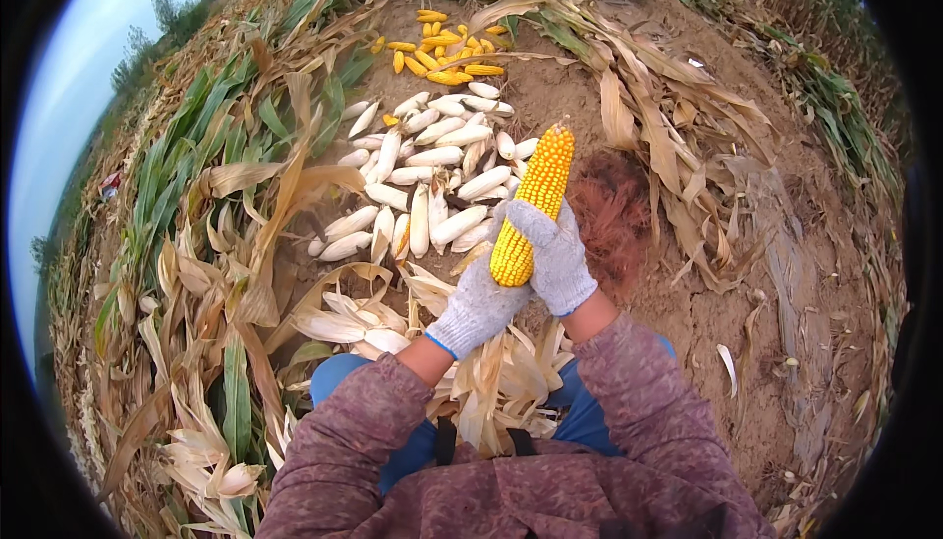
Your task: The person sits on the ground in a cornfield and shucks corn cobs by hand, removing the husks to reveal the kernels. They place the shucked cobs into a growing pile and discard the husks nearby.
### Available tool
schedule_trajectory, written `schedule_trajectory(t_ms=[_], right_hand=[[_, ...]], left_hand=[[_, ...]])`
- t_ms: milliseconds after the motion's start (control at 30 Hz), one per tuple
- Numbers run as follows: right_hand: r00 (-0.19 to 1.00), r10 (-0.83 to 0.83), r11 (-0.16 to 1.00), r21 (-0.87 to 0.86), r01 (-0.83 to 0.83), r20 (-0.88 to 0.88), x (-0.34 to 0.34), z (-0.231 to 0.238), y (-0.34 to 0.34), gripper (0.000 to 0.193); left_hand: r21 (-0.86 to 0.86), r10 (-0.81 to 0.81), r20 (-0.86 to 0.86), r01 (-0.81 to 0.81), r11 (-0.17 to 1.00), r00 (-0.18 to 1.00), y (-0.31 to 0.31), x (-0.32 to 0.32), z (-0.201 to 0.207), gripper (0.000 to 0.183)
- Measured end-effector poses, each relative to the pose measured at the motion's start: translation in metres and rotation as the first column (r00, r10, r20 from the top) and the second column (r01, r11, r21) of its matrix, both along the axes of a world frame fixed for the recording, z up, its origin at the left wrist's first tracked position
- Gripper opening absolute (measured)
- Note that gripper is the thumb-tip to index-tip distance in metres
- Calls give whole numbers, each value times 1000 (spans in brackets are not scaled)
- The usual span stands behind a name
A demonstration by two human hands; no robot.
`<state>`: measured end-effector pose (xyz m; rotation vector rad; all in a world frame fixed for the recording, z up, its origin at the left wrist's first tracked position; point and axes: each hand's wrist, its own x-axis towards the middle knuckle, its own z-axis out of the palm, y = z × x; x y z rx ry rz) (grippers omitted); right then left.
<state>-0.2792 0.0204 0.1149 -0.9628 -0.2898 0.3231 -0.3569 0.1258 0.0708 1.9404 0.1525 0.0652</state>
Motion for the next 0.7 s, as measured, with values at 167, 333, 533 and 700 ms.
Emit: schedule_trajectory(t_ms=[167, 333, 533, 700], right_hand=[[987, 125, 992, 45, -122, -98, 4, -3, 1, 34], [939, 291, 956, 35, -290, -181, 11, -20, 0, 41], [812, 424, 895, 46, -444, -401, 7, -29, 9, 37], [883, 318, 926, -89, -368, -345, -5, -20, 17, 40]], left_hand=[[151, -76, -43, 81, 985, 996, 8, -6, 12, 43], [284, -152, 8, 143, 948, 988, 16, -19, 2, 41], [574, -342, -94, 332, 749, 935, 32, -36, -17, 35], [428, -262, -153, 302, 852, 953, 35, -47, 3, 37]])
